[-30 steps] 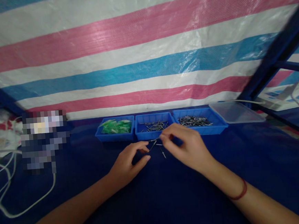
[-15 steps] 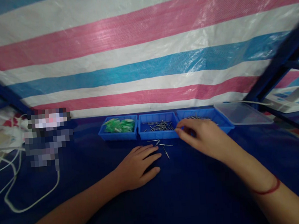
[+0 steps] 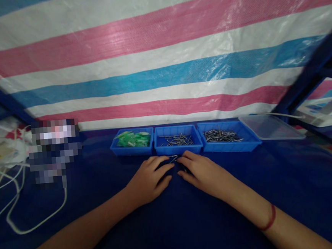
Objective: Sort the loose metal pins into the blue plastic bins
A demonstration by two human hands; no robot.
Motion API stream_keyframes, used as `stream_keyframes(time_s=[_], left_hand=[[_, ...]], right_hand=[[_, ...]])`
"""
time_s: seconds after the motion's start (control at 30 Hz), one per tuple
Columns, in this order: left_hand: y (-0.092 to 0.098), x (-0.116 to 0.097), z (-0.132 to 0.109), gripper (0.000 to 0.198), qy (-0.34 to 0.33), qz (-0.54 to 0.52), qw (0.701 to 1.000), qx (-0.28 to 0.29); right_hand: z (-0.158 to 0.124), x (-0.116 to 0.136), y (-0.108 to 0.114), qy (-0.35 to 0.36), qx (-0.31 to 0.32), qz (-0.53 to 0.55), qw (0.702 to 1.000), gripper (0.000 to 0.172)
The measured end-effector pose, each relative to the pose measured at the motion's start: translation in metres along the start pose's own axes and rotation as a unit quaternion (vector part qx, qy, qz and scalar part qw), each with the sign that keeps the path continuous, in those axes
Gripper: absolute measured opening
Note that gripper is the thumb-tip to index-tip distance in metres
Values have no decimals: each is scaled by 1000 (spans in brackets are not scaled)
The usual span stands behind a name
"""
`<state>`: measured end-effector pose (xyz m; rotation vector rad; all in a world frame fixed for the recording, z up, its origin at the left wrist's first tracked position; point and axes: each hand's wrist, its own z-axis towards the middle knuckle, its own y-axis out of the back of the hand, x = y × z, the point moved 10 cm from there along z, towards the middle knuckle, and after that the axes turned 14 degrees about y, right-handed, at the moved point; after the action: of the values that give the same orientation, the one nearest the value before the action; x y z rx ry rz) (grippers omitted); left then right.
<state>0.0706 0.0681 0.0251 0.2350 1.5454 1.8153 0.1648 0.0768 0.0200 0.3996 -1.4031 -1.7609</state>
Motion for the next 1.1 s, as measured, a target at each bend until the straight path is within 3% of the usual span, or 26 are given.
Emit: stream_keyframes(time_s=[0.2, 0.57, 0.87, 0.97, 1.1], left_hand=[[-6, 2, 0, 35, 2, 10, 1000, 21], [-2, 0, 1, 21, -2, -23, 1000, 20], [6, 18, 5, 11, 69, -83, 994, -4], [11, 22, 4, 13, 86, -147, 985, -20], [18, 28, 3, 15, 114, -239, 963, -55]], right_hand=[[5, 8, 2, 19, -23, -19, 999, 21], [8, 11, -7, 32, -36, 11, 999, 20], [13, 37, 6, 90, -82, 22, 992, 18], [10, 31, 18, 52, -141, 50, 987, 16], [1, 5, 25, -61, -202, 105, 972, 15]])
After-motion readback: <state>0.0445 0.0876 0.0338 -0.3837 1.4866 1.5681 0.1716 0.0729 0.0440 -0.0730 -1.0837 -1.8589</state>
